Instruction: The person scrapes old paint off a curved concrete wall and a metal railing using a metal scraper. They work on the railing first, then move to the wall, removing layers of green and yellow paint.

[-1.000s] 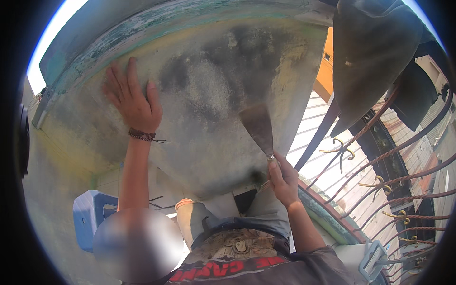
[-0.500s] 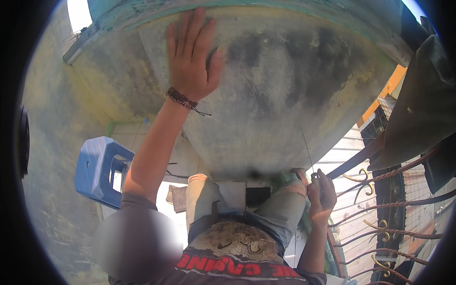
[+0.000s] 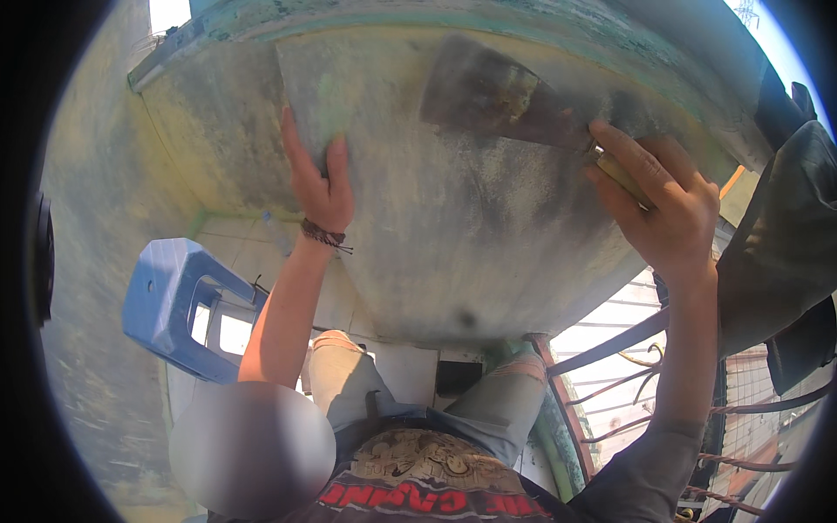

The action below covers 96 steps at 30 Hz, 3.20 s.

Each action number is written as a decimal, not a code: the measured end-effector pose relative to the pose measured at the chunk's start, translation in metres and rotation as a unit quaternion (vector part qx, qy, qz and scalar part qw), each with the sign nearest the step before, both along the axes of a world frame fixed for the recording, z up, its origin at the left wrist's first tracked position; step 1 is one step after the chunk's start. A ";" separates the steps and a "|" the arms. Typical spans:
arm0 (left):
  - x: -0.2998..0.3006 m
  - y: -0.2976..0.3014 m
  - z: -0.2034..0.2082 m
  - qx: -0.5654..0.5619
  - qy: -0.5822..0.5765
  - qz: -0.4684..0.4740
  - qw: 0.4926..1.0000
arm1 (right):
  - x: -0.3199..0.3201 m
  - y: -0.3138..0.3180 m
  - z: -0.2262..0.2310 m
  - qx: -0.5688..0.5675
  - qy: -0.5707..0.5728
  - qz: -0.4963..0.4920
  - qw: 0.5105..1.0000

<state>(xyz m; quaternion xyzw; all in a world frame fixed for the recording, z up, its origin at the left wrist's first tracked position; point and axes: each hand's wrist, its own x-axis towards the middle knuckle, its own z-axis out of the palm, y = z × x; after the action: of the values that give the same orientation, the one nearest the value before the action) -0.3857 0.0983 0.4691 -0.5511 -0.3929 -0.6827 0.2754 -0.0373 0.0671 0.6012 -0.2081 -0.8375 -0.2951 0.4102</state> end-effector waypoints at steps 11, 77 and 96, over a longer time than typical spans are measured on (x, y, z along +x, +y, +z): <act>0.001 0.003 -0.005 0.016 -0.010 0.044 0.999 | -0.016 0.020 0.016 0.071 -0.037 0.009 0.997; 0.003 0.008 -0.006 0.051 -0.001 0.086 0.995 | 0.009 0.002 0.006 0.113 -0.029 -0.110 0.987; 0.000 0.006 -0.006 0.049 0.015 0.122 0.991 | -0.050 0.002 0.007 0.110 -0.041 -0.060 0.991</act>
<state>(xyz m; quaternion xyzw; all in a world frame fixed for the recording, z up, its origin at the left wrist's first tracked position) -0.3858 0.1040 0.4629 -0.4949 -0.4193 -0.6540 0.3893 -0.0873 0.0692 0.6079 -0.1994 -0.8022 -0.4177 0.3772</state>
